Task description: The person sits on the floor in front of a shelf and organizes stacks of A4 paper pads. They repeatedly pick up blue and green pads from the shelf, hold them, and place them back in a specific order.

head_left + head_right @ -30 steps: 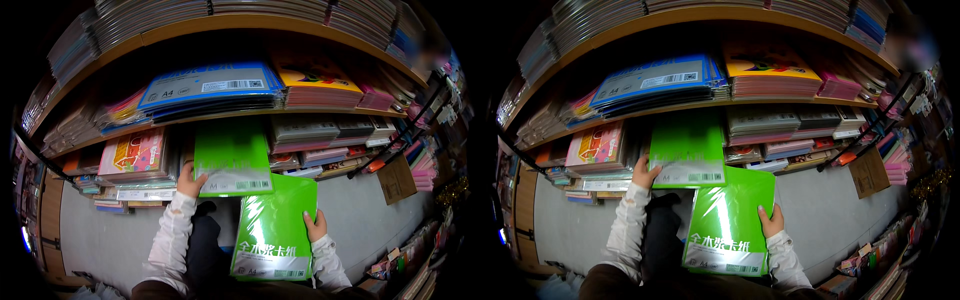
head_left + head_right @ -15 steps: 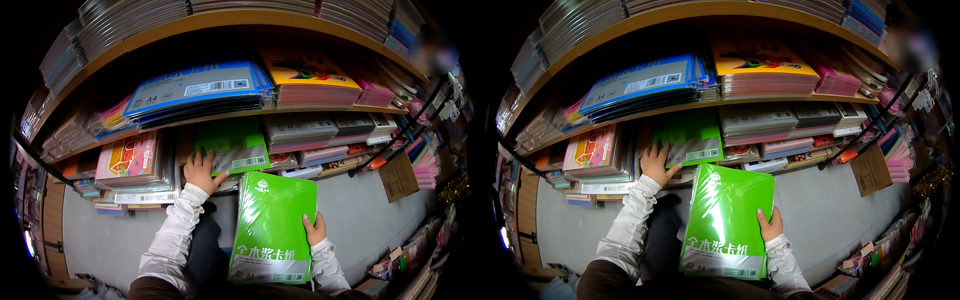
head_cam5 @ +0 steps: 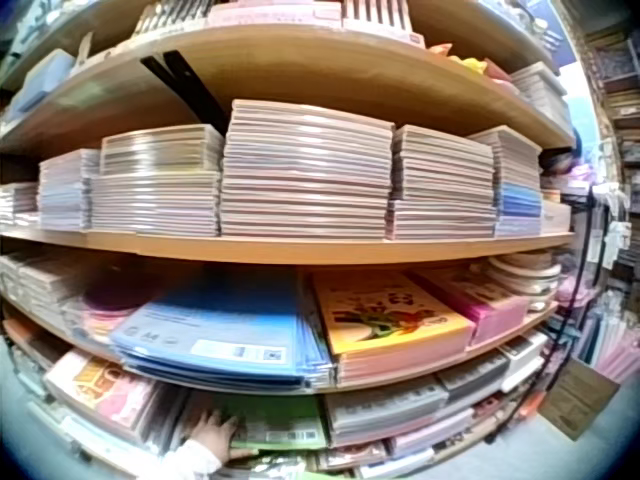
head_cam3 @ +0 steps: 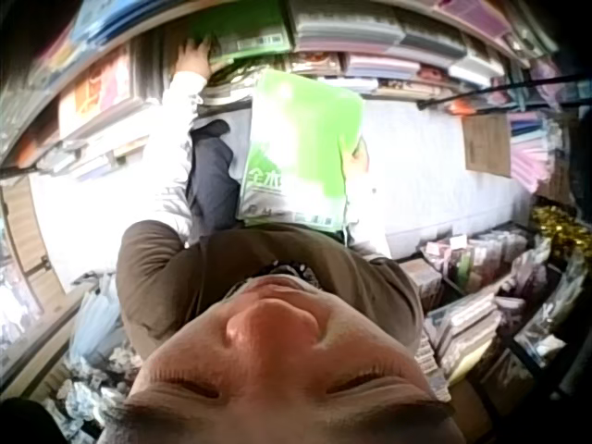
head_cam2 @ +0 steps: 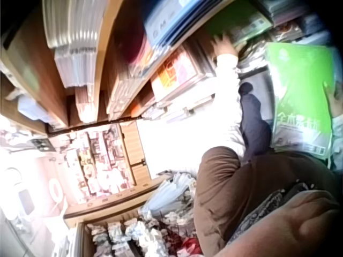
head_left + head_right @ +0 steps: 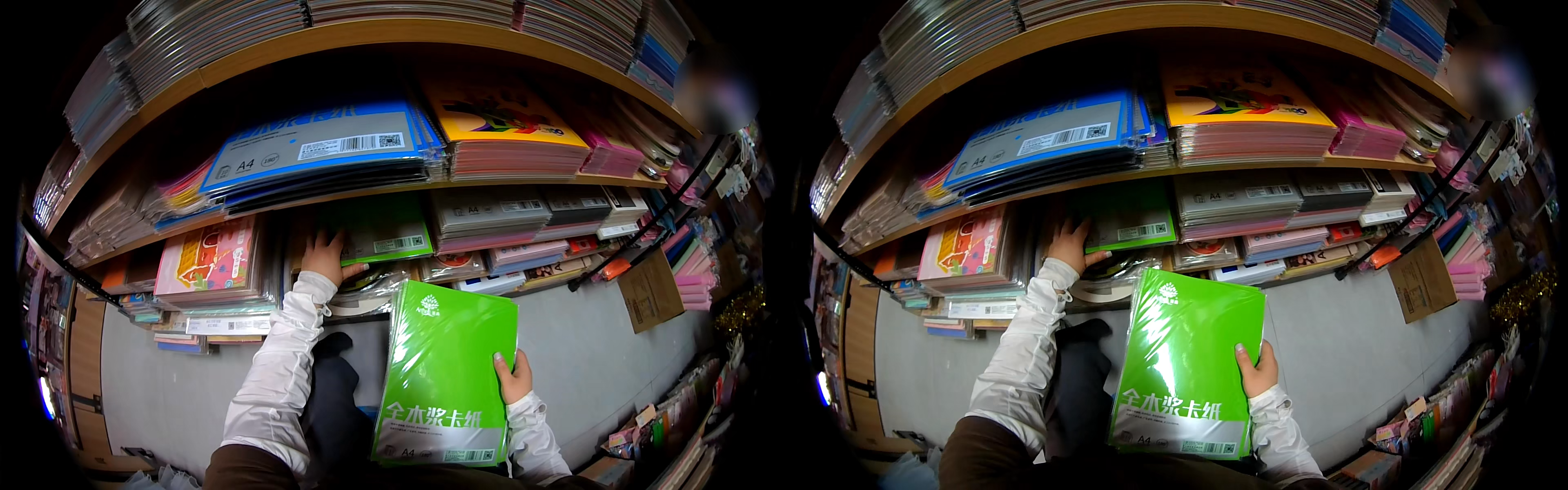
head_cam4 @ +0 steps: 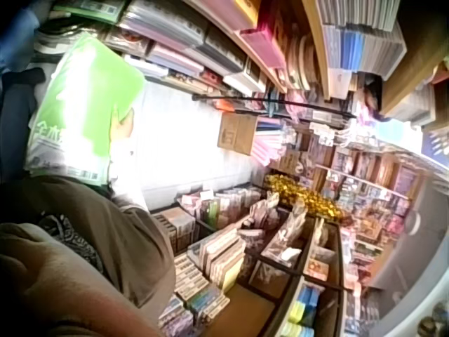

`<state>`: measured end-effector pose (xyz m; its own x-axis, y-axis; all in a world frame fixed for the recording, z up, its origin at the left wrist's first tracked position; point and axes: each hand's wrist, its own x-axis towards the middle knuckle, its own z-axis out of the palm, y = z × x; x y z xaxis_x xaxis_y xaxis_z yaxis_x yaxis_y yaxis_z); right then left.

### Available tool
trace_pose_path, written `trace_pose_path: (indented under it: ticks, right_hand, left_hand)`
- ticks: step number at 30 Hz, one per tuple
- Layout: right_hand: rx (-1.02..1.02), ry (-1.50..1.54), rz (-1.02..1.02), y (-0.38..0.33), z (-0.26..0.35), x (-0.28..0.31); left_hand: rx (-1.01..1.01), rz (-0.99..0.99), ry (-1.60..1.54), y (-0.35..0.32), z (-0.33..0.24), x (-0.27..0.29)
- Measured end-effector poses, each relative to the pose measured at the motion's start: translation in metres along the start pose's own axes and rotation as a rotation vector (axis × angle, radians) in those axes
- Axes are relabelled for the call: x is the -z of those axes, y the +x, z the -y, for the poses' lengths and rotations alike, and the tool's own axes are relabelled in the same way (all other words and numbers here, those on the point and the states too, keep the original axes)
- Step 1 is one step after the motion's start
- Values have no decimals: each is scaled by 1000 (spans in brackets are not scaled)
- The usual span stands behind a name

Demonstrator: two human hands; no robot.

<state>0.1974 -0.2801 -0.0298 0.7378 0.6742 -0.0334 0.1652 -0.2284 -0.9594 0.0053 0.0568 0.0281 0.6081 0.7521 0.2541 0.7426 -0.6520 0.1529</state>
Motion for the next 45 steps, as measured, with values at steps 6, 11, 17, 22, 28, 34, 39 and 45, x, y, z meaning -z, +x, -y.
trace_pose_path:
  ticks: [6, 11, 17, 22, 28, 34, 39, 45]
  right_hand:
    - [20, -6, -6, 1, -1, -3]
    - [-4, -9, 4, 0, 5, -3]
    - [-2, 5, 5, 1, 0, -3]
    - [16, -13, -12, 1, -3, -3]
    - [-1, -45, 14, 1, 1, -3]
    - [5, -30, 5, 0, 3, -3]
    - [4, -23, 5, 1, 0, -3]
    - [-19, -54, 26, 2, -4, -1]
  left_hand:
    - [25, 23, 12, 1, 5, -7]
    - [-81, -52, 70, -5, 14, -9]
    - [-57, -10, 68, 1, 18, -12]
    - [-12, 104, 27, 15, 23, -9]
    - [-21, 83, 1, 15, 23, -7]
    - [10, 129, -28, 20, 17, 1]
    - [-21, 152, -92, 23, 29, -3]
    - [0, 133, -117, 22, 25, 0]
